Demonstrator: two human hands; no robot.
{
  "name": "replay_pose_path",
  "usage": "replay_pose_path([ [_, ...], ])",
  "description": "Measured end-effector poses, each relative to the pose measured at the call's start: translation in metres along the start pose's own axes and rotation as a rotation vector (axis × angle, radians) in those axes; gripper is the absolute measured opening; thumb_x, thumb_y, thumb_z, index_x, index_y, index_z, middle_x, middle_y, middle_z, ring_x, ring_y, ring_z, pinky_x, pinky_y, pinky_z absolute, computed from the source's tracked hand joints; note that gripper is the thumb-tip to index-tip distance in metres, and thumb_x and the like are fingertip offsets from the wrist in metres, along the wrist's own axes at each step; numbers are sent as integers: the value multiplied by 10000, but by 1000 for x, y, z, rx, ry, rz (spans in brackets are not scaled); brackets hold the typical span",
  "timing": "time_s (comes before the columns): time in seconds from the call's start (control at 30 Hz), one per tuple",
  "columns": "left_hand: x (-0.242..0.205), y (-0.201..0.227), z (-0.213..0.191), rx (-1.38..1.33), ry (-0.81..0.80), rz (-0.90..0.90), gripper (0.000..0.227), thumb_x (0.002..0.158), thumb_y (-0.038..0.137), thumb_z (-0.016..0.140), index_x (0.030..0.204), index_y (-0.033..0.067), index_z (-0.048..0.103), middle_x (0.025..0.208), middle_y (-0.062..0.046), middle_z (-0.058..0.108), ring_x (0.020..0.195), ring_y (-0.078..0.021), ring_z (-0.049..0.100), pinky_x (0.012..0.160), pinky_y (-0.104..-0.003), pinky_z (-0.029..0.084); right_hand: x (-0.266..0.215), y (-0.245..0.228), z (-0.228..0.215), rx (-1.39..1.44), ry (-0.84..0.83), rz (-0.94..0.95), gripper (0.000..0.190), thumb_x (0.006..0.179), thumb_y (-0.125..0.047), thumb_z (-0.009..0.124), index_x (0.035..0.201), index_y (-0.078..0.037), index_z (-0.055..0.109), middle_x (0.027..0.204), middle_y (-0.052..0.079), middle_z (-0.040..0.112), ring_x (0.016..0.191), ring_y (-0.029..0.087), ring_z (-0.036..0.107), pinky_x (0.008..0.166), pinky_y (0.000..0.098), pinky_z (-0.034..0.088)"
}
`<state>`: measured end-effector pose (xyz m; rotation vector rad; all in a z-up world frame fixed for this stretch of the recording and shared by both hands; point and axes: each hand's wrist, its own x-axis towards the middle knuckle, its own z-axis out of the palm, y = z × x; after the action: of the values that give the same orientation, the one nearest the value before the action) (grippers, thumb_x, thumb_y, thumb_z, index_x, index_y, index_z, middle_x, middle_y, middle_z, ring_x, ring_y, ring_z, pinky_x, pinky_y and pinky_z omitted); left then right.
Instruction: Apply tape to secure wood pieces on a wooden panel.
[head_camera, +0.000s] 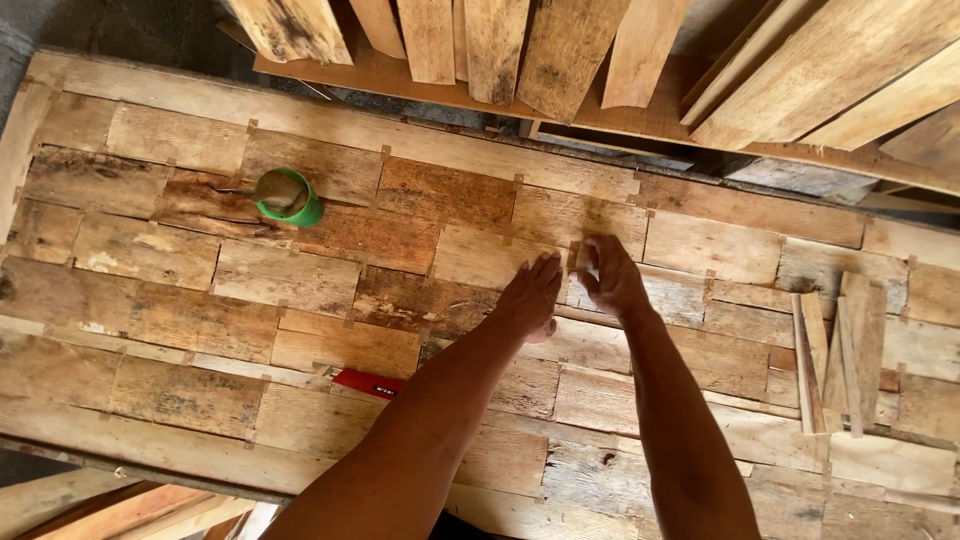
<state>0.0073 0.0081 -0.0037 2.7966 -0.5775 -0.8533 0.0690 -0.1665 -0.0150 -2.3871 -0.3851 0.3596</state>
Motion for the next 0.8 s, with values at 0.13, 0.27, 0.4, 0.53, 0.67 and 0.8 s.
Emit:
replay_pose_path([
  [0.13,-7,4,-1,-71,-18,-28,1098,924,524,689,1619,-18,35,1714,-188,-66,1586,-342,-39,1275,-484,52,-20,-7,0,-134,40,-128,537,893,-117,767,1370,-81,521,1205,160,594,1076,315,654,957,414,577],
  [0.27,-46,10,20,-180,47,-3,1064,933,598,632,1600,-23,83,1699,-231,-11,1579,-368,10,1276,-473,58,-43,-9,13,-102,147,-133,505,968,-63,656,1443,-79,488,1337,187,576,1225,354,615,1052,434,531],
  [0.4,-103,3,93,-275,437,168,934,975,513,642,1592,-53,229,1664,-290,213,1548,-403,228,1269,-462,185,-73,-22,32,-141,191,-37,490,1035,-93,538,1515,-58,445,1514,219,496,1337,403,532,1112,478,455],
  [0.53,-191,-13,129,-431,637,203,824,960,440,692,1566,-18,372,1636,-259,369,1514,-391,376,1252,-463,318,-135,-40,68,-100,302,-48,525,1035,-192,514,1534,-53,427,1544,226,470,1395,406,496,1174,497,432],
  [0.67,-267,-44,147,-588,729,-32,646,972,353,713,1495,48,489,1564,-194,508,1449,-359,493,1194,-455,419,-200,-67,107,-191,429,-25,562,1035,-337,547,1498,-34,445,1542,230,464,1455,393,428,1238,537,323],
  [0.8,-322,-88,173,-510,994,-321,692,914,339,724,1492,43,485,1515,-189,535,1404,-375,506,1168,-473,416,-241,-96,140,-239,492,-24,610,989,-345,558,1501,-34,441,1566,215,444,1518,373,361,1279,563,214],
])
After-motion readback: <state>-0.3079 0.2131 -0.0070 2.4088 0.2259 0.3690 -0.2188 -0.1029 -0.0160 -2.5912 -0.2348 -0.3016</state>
